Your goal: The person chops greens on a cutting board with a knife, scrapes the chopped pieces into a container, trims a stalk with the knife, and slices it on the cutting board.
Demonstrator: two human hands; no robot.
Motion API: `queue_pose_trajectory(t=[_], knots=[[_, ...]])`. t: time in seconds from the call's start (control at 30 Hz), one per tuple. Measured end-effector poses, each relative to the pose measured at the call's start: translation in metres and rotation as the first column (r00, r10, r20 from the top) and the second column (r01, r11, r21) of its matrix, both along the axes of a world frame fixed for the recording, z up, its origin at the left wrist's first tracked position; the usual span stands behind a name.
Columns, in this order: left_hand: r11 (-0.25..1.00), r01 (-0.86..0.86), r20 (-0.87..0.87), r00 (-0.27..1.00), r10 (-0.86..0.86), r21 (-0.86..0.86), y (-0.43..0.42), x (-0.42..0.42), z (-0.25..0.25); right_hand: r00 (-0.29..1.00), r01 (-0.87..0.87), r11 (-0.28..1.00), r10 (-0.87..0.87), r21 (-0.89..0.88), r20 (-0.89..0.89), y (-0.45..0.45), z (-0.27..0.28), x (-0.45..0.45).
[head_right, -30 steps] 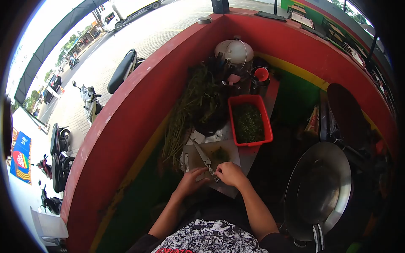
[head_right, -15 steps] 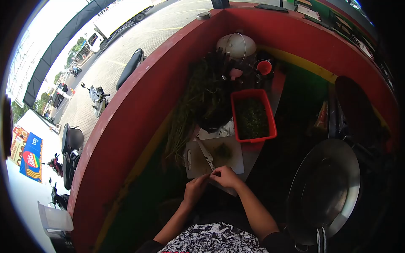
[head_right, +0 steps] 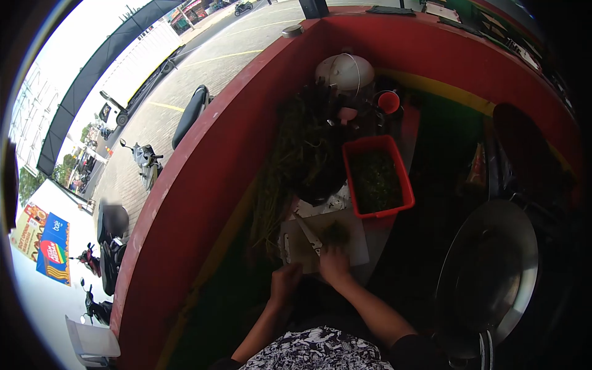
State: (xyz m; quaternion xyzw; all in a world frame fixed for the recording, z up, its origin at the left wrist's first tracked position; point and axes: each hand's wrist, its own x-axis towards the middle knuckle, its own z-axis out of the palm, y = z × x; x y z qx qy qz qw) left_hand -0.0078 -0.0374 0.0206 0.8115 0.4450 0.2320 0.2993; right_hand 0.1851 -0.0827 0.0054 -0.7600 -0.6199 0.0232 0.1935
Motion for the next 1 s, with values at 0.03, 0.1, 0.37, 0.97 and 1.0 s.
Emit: queue_pose_trajectory(t=[0.03,0.1,0.37,0.97,1.0], knots=[[1.000,0.013,-0.002,1.000,-0.013,-0.005,0.005,-0.001,-0.007,1.000,0.013,1.000,-0.013,-0.005,-0.002,0.002,-0.020,-0.008],[0.992,-0.074,0.033,0.996,0.078,-0.102,0.013,-0.005,-0.020,0.995,0.079,0.986,-0.068,-0.150,0.080,0.006,-0.062,-0.023],[0.997,0.058,-0.181,0.982,-0.048,0.045,0.070,-0.003,-0.073,0.971,0.121,0.972,-0.158,-0.199,-0.178,-0.007,-0.054,-0.020],[0.977,0.147,-0.099,0.986,-0.132,0.156,0.071,0.079,-0.087,0.903,0.061,0.950,-0.184,-0.307,-0.389,-0.093,-0.013,-0.010],[0.975,0.134,-0.114,0.987,-0.115,0.178,0.069,0.081,-0.084,0.910,0.052,0.939,-0.184,-0.340,-0.371,-0.094,-0.014,-0.011]])
